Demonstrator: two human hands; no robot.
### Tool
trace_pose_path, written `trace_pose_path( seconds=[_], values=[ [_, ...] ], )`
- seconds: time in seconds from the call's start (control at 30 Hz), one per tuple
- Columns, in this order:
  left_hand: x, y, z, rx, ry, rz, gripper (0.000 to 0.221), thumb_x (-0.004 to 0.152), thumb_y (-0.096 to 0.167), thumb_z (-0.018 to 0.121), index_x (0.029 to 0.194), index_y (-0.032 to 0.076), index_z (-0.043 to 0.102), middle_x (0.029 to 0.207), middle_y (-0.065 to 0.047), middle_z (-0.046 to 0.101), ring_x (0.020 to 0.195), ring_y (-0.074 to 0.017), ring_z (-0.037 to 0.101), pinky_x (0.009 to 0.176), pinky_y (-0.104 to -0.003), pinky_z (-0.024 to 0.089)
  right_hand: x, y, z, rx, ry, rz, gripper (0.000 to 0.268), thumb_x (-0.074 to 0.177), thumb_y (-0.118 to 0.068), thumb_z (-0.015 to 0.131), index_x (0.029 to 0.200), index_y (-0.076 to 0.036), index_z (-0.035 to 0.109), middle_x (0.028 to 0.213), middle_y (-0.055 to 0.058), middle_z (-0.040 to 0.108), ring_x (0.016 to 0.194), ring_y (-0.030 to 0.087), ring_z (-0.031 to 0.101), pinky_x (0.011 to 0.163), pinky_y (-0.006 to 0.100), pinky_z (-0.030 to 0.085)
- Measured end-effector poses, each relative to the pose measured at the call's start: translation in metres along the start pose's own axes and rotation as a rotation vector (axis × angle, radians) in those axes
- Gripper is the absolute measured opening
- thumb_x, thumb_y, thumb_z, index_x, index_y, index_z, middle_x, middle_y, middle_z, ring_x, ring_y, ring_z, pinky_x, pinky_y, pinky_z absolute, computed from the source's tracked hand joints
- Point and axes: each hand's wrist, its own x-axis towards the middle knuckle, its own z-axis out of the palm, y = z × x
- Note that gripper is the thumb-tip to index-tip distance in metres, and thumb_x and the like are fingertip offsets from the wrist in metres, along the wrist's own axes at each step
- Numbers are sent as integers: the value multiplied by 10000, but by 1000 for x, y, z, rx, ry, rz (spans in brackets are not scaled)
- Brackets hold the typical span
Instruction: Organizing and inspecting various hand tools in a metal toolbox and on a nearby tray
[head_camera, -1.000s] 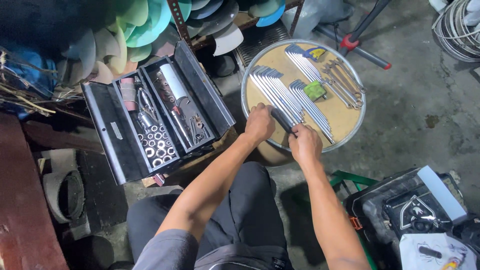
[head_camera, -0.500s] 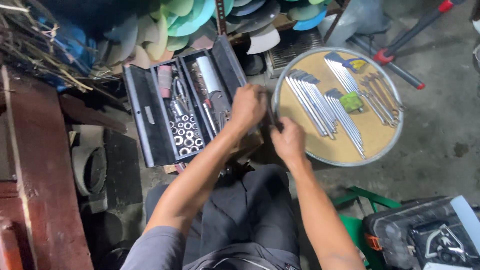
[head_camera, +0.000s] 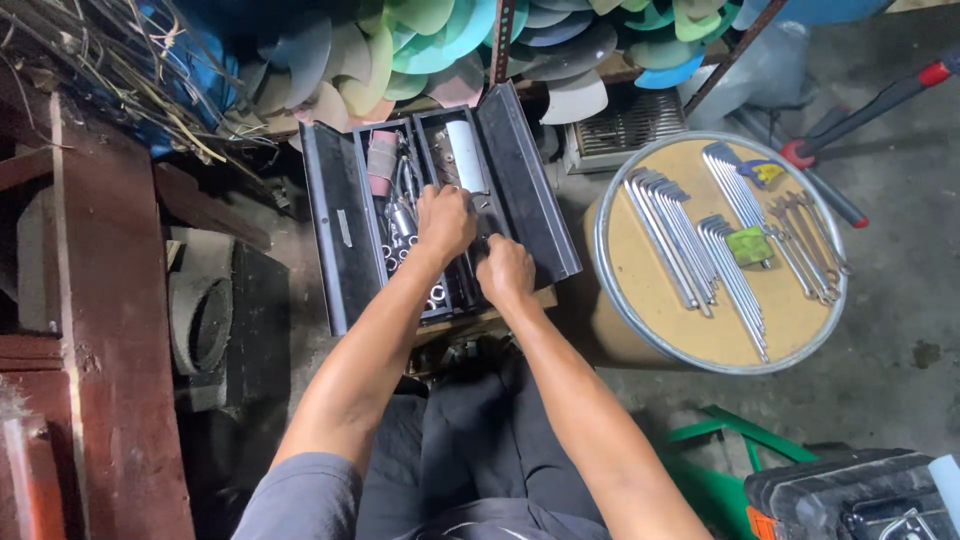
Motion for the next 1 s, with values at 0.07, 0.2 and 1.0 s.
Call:
trace_pose_path(
  seconds=[0.07, 0.2, 1.0],
  values=[
    [1, -6, 12, 12, 14, -1, 240, 784, 376, 699, 956, 215, 746, 997, -31, 664, 1085, -325, 545, 895, -479, 504, 1, -3, 2, -21, -19, -22, 249, 900, -231, 580, 1070, -144, 739, 1058, 112, 766, 1063, 359, 728, 944, 477, 573],
    [-5, -4, 13, 102, 56, 22, 270, 739, 359, 725, 967, 214, 726, 1027, -30, 644, 1135, -327, 476, 895, -460, 439, -9, -11, -1, -3, -74, -52, 297, 915, -107, 527, 1121, -49, 733, 1079, 214, 749, 1050, 458, 713, 911, 538, 587],
    [-29, 11, 8, 117, -52, -34, 283, 809, 287, 657, 1070, 190, 708, 1142, -58, 642, 1374, -373, 354, 1025, -519, 337, -21, -3, -2, -89, -140, -84, 327, 919, -110, 480, 1174, -66, 680, 1183, 194, 714, 1140, 426, 685, 975, 518, 579]
  ],
)
